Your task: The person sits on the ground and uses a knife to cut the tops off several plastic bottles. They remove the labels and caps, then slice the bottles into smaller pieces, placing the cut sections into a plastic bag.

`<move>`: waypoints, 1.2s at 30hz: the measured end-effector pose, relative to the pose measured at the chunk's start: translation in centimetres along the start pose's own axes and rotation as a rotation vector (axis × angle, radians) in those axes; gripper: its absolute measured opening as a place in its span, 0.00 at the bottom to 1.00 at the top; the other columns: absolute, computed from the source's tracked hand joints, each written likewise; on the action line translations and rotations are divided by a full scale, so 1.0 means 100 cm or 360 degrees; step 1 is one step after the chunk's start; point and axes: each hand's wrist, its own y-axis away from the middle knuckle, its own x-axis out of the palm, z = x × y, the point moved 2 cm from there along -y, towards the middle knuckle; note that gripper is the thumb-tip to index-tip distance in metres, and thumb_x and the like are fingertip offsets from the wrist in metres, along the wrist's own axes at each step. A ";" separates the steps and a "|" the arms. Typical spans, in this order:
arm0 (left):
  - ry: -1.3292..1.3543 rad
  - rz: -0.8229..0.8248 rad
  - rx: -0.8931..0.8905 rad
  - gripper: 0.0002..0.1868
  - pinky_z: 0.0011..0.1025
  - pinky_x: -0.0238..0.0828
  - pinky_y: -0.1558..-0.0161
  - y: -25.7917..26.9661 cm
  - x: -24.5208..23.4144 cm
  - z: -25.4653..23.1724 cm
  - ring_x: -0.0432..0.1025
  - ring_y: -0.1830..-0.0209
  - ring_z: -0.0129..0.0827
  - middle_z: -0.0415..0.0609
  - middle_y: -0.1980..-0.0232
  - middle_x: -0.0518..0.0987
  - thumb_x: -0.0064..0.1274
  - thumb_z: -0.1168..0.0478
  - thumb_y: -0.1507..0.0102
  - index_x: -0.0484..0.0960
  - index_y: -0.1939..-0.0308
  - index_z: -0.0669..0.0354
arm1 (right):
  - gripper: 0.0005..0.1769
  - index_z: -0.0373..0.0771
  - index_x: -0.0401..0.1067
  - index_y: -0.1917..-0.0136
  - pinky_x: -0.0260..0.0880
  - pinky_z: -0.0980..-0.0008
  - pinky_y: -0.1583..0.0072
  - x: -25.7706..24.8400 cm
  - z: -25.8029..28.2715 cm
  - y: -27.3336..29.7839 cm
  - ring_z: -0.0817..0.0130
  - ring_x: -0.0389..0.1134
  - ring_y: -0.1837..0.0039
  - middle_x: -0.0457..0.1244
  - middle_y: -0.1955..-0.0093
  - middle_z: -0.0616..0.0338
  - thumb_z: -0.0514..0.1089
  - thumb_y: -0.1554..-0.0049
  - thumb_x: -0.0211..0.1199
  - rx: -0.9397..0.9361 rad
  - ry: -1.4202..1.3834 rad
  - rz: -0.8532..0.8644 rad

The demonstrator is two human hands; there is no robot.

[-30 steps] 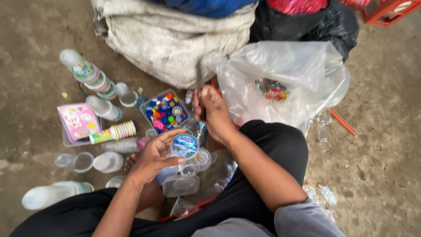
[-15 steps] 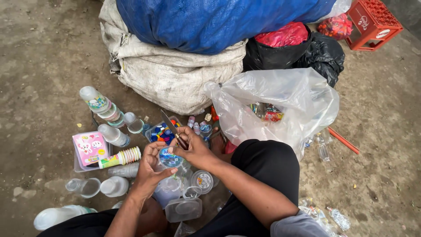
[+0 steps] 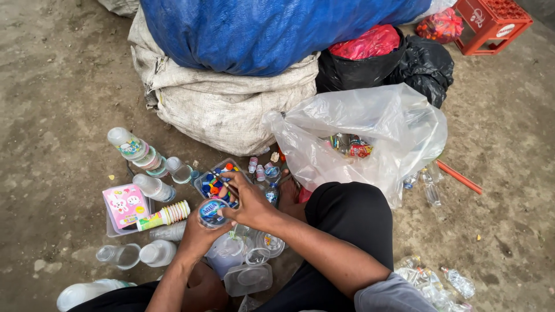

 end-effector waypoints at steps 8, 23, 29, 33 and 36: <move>-0.0444 -0.0196 0.0119 0.19 0.30 0.70 0.70 0.005 -0.002 -0.005 0.75 0.75 0.31 0.48 0.70 0.85 0.71 0.65 0.56 0.83 0.62 0.61 | 0.48 0.36 0.48 0.20 0.77 0.61 0.52 0.007 0.010 0.008 0.53 0.76 0.48 0.71 0.50 0.44 0.39 0.49 0.65 -0.0150 0.0278 0.0115; -0.0917 -0.0485 0.0668 0.41 0.39 0.75 0.60 0.009 0.033 -0.041 0.77 0.63 0.43 0.53 0.56 0.79 0.76 0.58 0.59 0.75 0.45 0.63 | 0.60 0.24 0.44 0.19 0.72 0.72 0.51 -0.002 -0.025 0.003 0.66 0.74 0.58 0.74 0.56 0.56 0.40 0.54 0.75 0.0167 -0.0145 -0.0086; -0.0783 -0.0789 0.0982 0.24 0.40 0.77 0.61 -0.003 0.034 -0.021 0.79 0.64 0.51 0.51 0.65 0.81 0.75 0.57 0.54 0.84 0.56 0.51 | 0.50 0.31 0.52 0.21 0.70 0.74 0.50 0.002 -0.043 0.001 0.71 0.69 0.58 0.68 0.63 0.60 0.41 0.51 0.71 0.0104 -0.0420 -0.0141; -0.0672 -0.0857 0.1025 0.31 0.47 0.76 0.63 -0.009 0.027 -0.016 0.79 0.64 0.58 0.61 0.65 0.81 0.80 0.58 0.58 0.82 0.55 0.63 | 0.04 0.30 0.71 0.61 0.68 0.63 0.37 -0.008 -0.066 -0.016 0.56 0.64 0.35 0.57 0.26 0.49 0.34 0.45 0.60 -0.0287 -0.0103 -0.0351; -0.0561 -0.0854 0.1066 0.31 0.41 0.78 0.60 -0.010 0.017 -0.030 0.80 0.62 0.52 0.54 0.63 0.82 0.81 0.53 0.56 0.84 0.55 0.58 | 0.18 0.48 0.69 0.37 0.61 0.86 0.45 -0.045 -0.024 0.001 0.84 0.63 0.53 0.67 0.56 0.67 0.55 0.30 0.45 0.0054 -0.1178 -0.0205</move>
